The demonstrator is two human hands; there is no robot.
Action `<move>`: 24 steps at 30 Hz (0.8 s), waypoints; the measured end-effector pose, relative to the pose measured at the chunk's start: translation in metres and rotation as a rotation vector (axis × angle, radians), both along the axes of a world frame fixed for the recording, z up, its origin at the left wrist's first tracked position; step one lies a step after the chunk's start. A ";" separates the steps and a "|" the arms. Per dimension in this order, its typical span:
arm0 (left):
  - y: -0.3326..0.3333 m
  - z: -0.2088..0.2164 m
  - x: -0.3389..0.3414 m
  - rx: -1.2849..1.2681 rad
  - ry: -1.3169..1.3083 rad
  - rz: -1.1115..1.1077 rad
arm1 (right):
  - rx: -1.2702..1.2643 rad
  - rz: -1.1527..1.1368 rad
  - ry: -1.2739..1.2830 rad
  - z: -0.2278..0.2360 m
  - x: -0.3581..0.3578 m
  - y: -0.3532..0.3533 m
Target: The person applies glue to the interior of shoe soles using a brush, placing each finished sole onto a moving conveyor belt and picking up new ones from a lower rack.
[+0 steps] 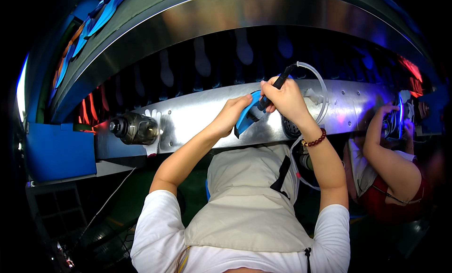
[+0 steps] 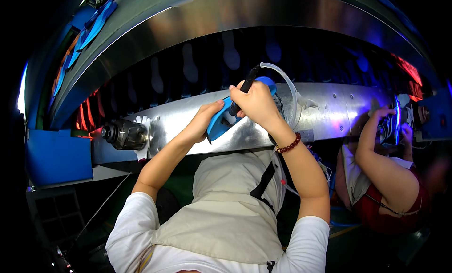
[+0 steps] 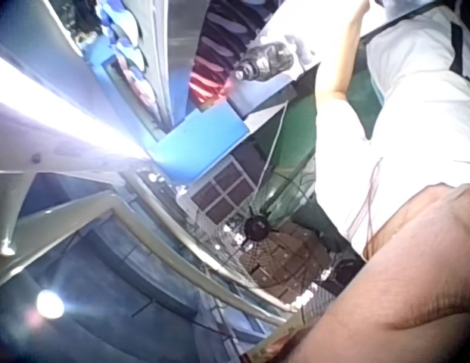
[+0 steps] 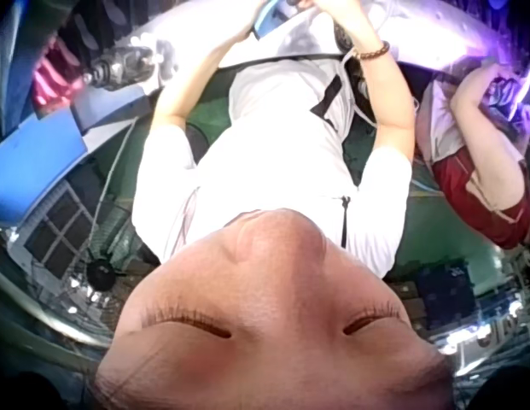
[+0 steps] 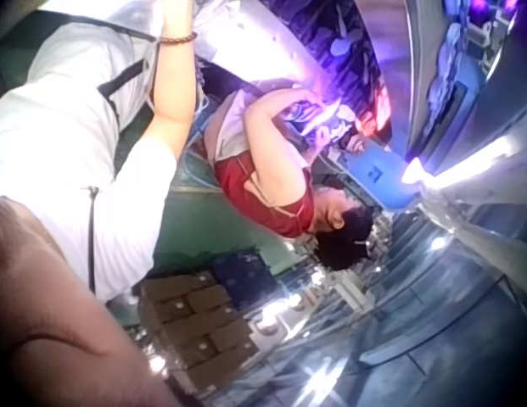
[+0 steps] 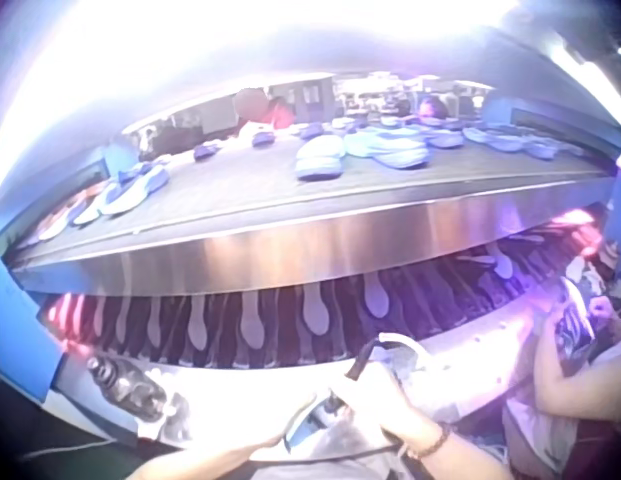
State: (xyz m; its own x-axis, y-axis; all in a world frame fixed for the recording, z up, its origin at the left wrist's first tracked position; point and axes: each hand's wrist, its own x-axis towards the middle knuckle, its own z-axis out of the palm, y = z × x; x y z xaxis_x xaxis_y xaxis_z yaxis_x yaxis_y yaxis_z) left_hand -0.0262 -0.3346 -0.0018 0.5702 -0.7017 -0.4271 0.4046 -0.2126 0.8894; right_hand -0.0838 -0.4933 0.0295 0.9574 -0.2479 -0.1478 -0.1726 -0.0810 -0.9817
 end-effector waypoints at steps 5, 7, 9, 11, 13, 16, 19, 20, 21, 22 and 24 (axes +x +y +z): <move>-0.001 -0.010 0.000 -0.014 0.099 0.050 | 0.059 -0.079 -0.011 -0.004 -0.001 -0.001; -0.002 -0.010 -0.004 -0.067 0.148 0.153 | 0.062 -0.115 -0.012 -0.006 -0.003 -0.001; 0.001 -0.010 -0.005 -0.067 0.165 0.157 | 0.035 -0.214 -0.046 -0.016 -0.002 -0.004; 0.005 -0.010 -0.007 -0.065 0.184 0.159 | 0.054 -0.323 -0.088 -0.022 -0.001 -0.018; 0.008 -0.008 -0.009 -0.110 0.263 0.201 | 0.071 -0.377 -0.092 -0.027 -0.002 -0.026; 0.006 -0.009 -0.013 -0.173 0.342 0.262 | 0.021 -0.439 -0.131 -0.038 -0.003 -0.026; 0.007 -0.007 -0.018 -0.222 0.442 0.297 | -0.043 -0.426 -0.198 -0.054 -0.013 -0.014; 0.007 -0.008 -0.017 -0.225 0.441 0.294 | -0.106 -0.384 -0.248 -0.057 -0.018 -0.007; 0.009 -0.011 -0.017 -0.246 0.471 0.292 | -0.093 -0.302 -0.201 -0.055 -0.025 0.004; 0.009 -0.014 -0.016 -0.267 0.500 0.287 | -0.079 -0.224 -0.156 -0.053 -0.032 0.014; 0.010 -0.021 -0.014 -0.273 0.464 0.298 | -0.505 -0.158 -0.296 -0.050 -0.042 0.029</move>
